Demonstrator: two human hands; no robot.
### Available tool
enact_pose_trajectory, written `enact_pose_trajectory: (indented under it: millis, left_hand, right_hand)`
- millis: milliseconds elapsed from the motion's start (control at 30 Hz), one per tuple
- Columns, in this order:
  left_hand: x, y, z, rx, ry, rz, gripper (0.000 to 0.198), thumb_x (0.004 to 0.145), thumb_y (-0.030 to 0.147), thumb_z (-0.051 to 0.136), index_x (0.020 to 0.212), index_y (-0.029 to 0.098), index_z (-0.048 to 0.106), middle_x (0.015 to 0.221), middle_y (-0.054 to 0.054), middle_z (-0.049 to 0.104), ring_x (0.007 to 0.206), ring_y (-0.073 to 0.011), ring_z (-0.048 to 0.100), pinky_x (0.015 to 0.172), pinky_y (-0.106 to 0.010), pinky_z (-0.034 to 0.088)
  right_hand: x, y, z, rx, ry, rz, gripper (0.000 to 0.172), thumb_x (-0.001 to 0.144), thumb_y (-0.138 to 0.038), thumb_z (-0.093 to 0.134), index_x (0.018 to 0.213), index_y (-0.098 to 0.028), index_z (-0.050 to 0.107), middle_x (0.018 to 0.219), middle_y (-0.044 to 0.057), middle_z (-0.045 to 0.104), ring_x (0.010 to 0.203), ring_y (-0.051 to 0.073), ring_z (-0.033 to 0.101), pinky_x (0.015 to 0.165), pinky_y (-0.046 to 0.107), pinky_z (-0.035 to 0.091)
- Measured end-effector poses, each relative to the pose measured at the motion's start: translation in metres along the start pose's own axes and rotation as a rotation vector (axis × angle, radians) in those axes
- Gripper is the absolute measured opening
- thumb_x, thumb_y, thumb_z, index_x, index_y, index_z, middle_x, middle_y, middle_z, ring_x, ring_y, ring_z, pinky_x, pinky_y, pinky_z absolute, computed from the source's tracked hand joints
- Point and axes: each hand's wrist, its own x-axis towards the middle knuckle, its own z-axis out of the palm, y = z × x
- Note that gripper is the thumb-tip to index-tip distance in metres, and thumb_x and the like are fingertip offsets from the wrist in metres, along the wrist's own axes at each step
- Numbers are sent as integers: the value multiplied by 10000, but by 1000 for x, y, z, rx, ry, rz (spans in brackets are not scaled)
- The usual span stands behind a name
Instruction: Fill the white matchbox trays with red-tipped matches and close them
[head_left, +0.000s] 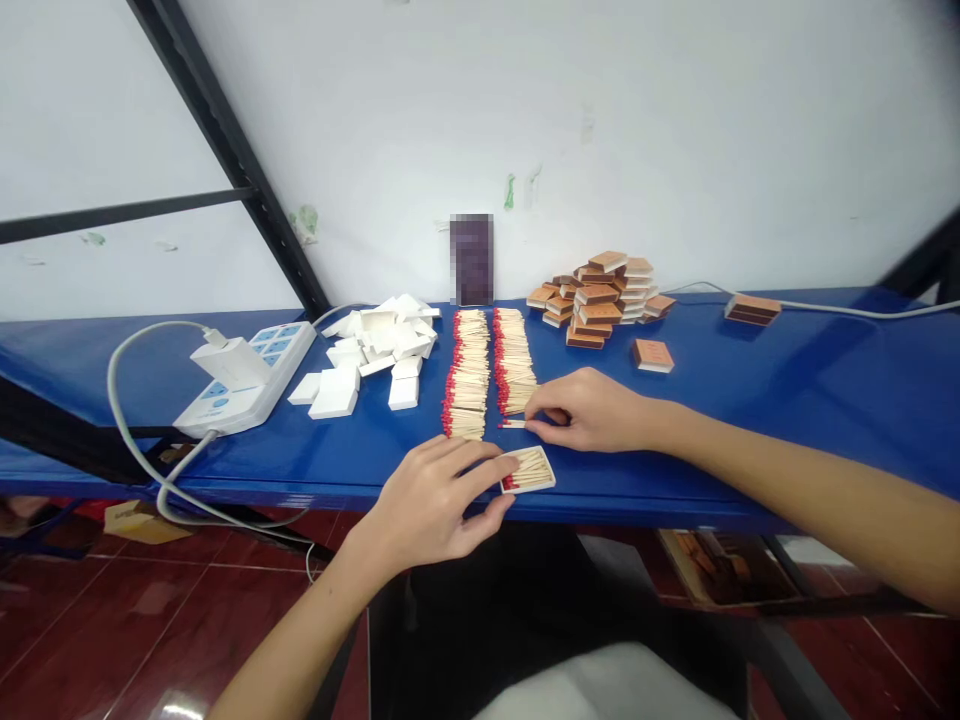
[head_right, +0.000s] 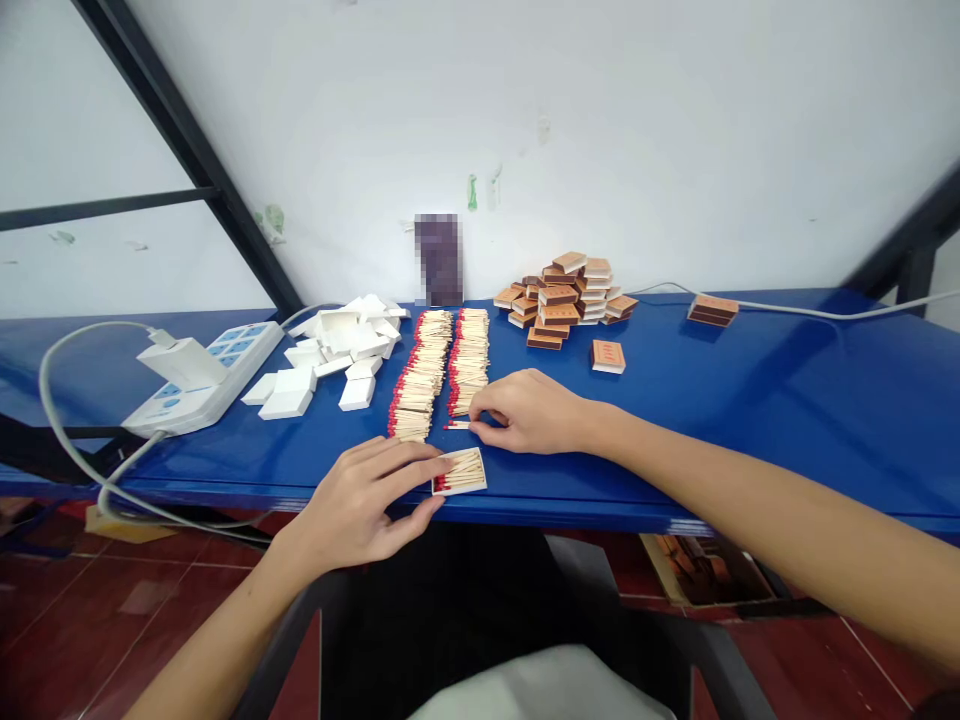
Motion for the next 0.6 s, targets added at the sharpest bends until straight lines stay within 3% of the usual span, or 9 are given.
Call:
enact_pose_trajectory:
  millis: [500, 600]
  left_hand:
    - [0, -1, 0, -12, 7, 2, 243, 925, 244, 615, 1162, 193, 634, 1094, -51, 739, 932, -206, 711, 773, -345, 538]
    - [1, -1, 0, -16, 10, 6, 245, 924, 241, 619, 1163, 193, 634, 1100, -47, 740, 940, -203, 713, 776, -342, 537]
  right_hand:
    - [-1, -3, 0, 63, -5, -111, 236, 911, -227, 576, 1055, -198, 761, 736, 8, 699, 613, 112, 563, 602, 237, 347]
    - [-1, -4, 0, 63, -8, -120, 207, 907, -220, 578, 985, -193, 768, 720, 10, 695, 616, 117, 565, 603, 244, 350]
